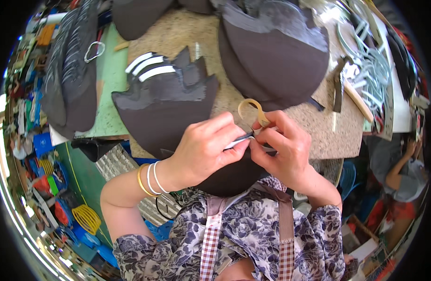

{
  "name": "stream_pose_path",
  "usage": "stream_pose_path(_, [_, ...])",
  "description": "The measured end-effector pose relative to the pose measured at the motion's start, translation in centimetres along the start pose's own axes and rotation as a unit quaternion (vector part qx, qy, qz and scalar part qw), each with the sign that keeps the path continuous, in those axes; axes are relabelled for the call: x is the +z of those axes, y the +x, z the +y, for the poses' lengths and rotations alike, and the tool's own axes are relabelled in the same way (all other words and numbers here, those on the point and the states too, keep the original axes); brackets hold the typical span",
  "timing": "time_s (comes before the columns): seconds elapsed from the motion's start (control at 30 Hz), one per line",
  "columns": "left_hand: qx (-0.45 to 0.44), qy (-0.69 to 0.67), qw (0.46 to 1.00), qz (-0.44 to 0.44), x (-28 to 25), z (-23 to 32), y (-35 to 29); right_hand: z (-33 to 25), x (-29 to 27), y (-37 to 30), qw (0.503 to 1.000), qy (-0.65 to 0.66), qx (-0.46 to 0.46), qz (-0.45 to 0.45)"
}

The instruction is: The person hammers the edges of shoe upper components using a hammer, then applies white adhesive tape along the curved edges of the components by hand.

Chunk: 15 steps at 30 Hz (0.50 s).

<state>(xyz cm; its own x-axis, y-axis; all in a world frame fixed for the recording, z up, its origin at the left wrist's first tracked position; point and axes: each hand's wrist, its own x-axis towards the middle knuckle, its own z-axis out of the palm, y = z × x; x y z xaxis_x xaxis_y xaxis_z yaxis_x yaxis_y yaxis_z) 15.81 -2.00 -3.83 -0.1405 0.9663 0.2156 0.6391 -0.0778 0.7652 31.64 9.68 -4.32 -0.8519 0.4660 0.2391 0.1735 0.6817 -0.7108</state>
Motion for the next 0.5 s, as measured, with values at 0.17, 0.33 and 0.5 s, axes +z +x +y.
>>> stream_pose_path(0.17, [-0.074,0.069,0.995,0.024,-7.2,-2.7,-0.6,2.3,-5.2,-0.7,0.98,0.117,0.104,0.121])
stream_pose_path(0.33, [-0.19,0.224,0.954,0.051,-13.3,-11.0,-1.9,5.3,-10.8,-4.7,0.881,0.375,0.153,0.246])
stream_pose_path(0.5, [-0.184,0.257,0.949,-0.008,-13.9,-10.8,-0.2,5.6,-16.2,-7.4,0.73,0.627,0.029,0.268])
